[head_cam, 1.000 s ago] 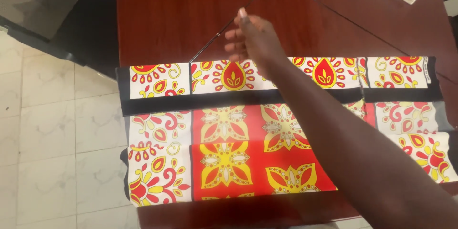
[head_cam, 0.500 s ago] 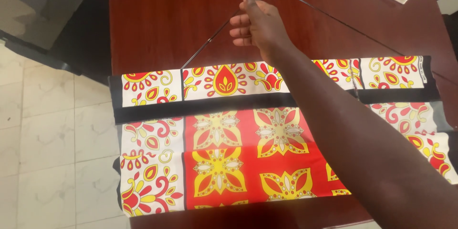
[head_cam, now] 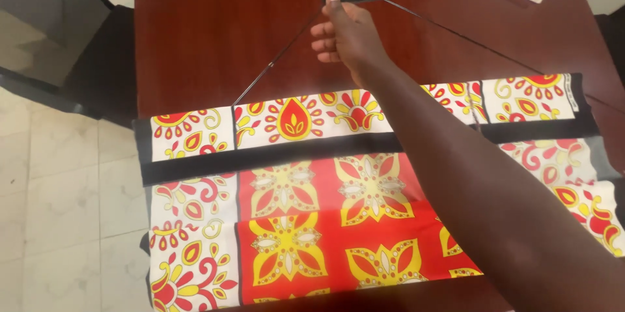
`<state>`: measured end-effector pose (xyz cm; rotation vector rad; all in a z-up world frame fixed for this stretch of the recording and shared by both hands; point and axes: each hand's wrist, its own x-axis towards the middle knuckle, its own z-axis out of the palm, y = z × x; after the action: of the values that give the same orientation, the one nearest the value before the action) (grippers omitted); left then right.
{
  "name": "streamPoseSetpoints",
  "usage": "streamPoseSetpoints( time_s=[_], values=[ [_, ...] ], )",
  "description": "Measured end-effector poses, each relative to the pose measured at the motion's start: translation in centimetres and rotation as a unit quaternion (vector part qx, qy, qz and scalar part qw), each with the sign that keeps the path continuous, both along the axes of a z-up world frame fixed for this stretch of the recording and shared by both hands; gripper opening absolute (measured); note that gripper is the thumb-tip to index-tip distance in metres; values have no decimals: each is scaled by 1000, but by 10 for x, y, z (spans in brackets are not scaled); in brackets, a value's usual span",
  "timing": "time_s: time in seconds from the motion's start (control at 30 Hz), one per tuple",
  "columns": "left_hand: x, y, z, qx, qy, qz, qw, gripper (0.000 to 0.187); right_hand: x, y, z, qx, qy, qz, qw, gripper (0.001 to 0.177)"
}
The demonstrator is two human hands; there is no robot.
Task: Folding and pinning a piece of patterned fabric on a table.
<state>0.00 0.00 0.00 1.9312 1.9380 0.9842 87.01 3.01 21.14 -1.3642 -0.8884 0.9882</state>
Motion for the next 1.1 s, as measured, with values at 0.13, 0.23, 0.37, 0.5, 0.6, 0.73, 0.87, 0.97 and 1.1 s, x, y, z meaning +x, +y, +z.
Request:
streamPoseSetpoints(
  time_s=[0.13, 0.23, 0.37, 0.5, 0.6, 0.73, 0.87, 0.97, 1.1],
  values=[
    [163, 56, 51, 15, -5, -6, 1000, 34, 4, 6, -10, 9, 11, -13, 1000, 85],
    [325, 82, 114, 30, -10, -8, 999, 33, 9, 9, -8, 4, 23, -11, 1000, 94],
    [482, 104, 157, -23, 118, -225, 967, 50, 17, 1, -8, -27, 9, 2, 1000, 101],
    [567, 102, 171, -140, 160, -275, 938, 63, 33, -1, -24, 23, -104, 95, 990, 95],
    [587, 106, 151, -162, 195, -336, 907, 70, 27, -18, -23, -76, -261, 161, 949, 82],
    [604, 103, 133, -159, 193, -367, 896, 72, 33, -25, -48, -108, -422, 171, 884, 81],
    [607, 98, 125, -180, 208, -322, 906, 80, 21, -45, -52, -158, -495, 184, 835, 65],
    [615, 95, 122, -126, 269, -312, 902, 82, 25, -57, -63, -159, -543, 176, 806, 53],
    [612, 90, 124, -127, 303, -286, 900, 90, 17, -76, -66, -152, -569, 152, 793, 57]
  ],
)
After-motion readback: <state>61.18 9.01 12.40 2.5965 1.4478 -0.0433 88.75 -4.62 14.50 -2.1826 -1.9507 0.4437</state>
